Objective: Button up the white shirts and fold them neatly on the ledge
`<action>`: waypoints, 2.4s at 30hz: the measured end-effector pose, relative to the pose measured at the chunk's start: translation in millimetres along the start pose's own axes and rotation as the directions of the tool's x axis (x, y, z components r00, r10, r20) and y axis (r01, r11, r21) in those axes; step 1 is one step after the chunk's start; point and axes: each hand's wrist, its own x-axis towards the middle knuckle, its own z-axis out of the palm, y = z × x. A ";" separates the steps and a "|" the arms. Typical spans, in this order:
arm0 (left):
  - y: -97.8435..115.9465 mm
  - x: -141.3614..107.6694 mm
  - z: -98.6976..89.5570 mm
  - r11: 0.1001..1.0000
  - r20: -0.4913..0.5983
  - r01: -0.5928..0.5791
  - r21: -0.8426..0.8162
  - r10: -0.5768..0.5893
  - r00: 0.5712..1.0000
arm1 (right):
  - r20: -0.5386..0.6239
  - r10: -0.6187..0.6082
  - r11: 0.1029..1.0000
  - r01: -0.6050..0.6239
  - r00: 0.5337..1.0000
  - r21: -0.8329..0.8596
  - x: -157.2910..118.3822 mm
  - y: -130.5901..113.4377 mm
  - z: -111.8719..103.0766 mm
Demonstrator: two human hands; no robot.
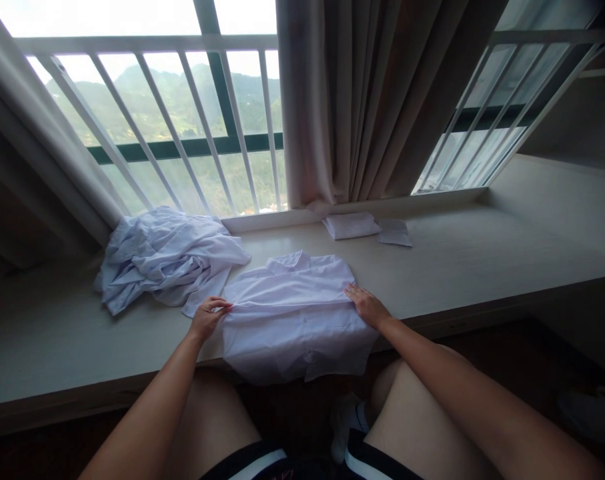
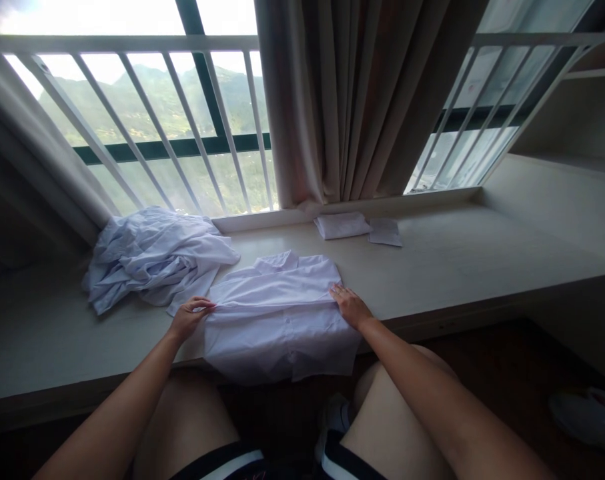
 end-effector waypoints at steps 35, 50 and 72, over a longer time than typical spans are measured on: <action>34.0 111.1 108.6 0.830 0.140 0.000 0.558 -0.095 0.986 | 0.065 0.144 0.986 -0.148 0.987 0.072 142.2 6.4 12.4; 86.0 -18.9 66.0 0.989 -0.427 -0.144 0.019 0.138 0.894 | -0.478 0.164 0.973 -0.063 0.863 0.221 72.3 -10.1 -9.2; 164.9 -157.6 176.2 0.899 0.267 0.227 -0.376 -0.129 0.955 | 0.109 0.511 0.725 -0.495 0.853 0.479 -76.6 -219.1 7.5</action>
